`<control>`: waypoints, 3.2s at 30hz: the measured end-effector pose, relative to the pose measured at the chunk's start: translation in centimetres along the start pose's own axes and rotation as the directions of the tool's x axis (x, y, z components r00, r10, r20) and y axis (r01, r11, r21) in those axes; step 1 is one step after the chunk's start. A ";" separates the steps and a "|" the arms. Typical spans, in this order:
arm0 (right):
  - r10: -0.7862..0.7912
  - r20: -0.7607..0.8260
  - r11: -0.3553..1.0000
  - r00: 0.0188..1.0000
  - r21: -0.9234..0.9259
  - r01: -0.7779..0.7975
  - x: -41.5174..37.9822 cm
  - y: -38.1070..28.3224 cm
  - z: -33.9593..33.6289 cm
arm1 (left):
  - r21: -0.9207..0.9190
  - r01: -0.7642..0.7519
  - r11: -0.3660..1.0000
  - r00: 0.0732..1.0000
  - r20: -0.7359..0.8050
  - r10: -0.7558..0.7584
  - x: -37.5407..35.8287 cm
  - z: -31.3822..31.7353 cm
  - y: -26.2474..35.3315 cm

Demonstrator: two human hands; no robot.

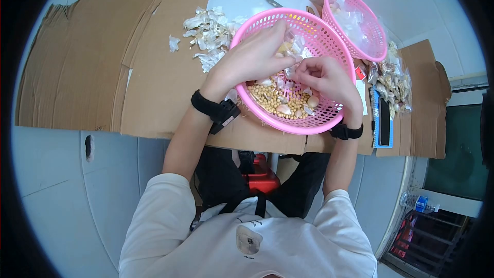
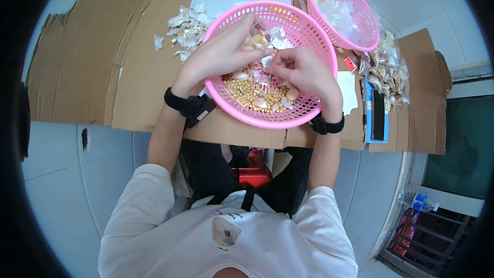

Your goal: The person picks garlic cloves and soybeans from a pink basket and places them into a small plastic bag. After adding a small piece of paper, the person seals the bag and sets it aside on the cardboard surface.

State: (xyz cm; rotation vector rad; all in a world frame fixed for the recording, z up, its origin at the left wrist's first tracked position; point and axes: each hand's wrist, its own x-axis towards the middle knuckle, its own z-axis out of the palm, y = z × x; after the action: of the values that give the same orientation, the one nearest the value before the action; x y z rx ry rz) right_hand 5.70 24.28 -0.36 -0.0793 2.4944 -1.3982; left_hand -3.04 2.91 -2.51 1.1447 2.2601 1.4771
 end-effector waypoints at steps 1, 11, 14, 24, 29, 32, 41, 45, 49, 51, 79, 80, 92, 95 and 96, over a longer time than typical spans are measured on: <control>0.001 0.001 1.000 1.000 0.000 -0.001 0.1 0.2 -0.1 | -0.031 0.001 1.000 1.000 0.014 0.000 -0.1 -0.1 0.2; 0.078 0.120 0.974 0.990 -0.222 -0.050 0.1 0.6 -0.4 | 0.047 -0.100 0.994 0.995 0.015 0.099 0.4 0.4 -1.4; 0.098 0.125 0.967 0.987 -0.247 -0.064 0.1 0.3 -0.4 | 0.061 -0.108 0.992 0.994 0.020 0.107 0.4 0.2 -1.1; 0.040 0.044 0.995 0.998 -0.096 -0.035 0.1 0.6 0.0 | 0.041 -0.089 0.995 0.995 0.047 0.087 0.2 -0.1 -0.6; 0.021 0.037 0.992 0.999 -0.124 -0.016 0.0 0.2 -0.1 | 0.055 -0.041 0.998 0.997 0.062 0.037 0.2 0.1 -0.7; -0.060 -0.030 0.994 0.998 -0.098 0.057 0.0 0.6 0.2 | 0.011 -0.065 0.998 0.996 0.055 0.064 0.1 0.1 -0.7; -0.127 -0.271 0.991 0.954 -0.006 0.130 0.1 0.3 -0.5 | 0.015 -0.014 1.000 0.996 0.088 0.013 -0.1 -0.2 -0.1; -0.218 -0.382 0.971 0.898 0.010 0.239 0.5 0.5 -0.9 | 0.074 0.043 0.996 0.990 0.128 -0.052 0.1 -0.3 0.4; -0.350 -0.328 0.927 0.877 0.009 0.374 0.2 0.3 -1.3 | -0.117 0.025 0.993 0.993 0.120 -0.010 0.1 0.5 -0.2; -0.373 -0.302 0.927 0.877 -0.098 0.361 0.6 1.7 -2.0 | 0.019 0.034 0.999 0.981 0.192 -0.037 -0.1 -1.1 2.2; -0.178 -0.384 0.978 0.906 -0.167 0.121 -0.3 -1.6 -0.2 | -0.083 0.079 0.993 0.958 0.282 -0.052 -1.9 -1.8 3.9; -0.180 -0.377 0.978 0.909 -0.166 0.125 -0.2 -1.6 -0.3 | -0.079 0.095 0.992 0.955 0.287 -0.068 -2.0 -2.0 4.2; -0.162 -0.371 0.980 0.914 -0.172 0.104 -0.3 -0.9 -0.5 | -0.062 0.136 0.989 0.954 0.278 -0.114 -2.2 -1.6 4.5; -0.171 -0.365 0.976 0.915 -0.187 0.108 -0.3 -1.5 -0.3 | -0.111 0.168 0.980 0.949 0.288 -0.130 -2.3 -1.8 4.7; -0.171 -0.371 0.978 0.913 -0.179 0.111 -0.4 -1.7 0.0 | -0.111 0.170 0.979 0.949 0.286 -0.132 -2.1 -1.6 4.4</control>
State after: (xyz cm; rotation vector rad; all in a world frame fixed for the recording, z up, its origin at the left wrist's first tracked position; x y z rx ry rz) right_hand 5.96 23.47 1.18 -0.0170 2.9750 -1.3833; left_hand -0.37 1.18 1.48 1.0400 1.9795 1.2976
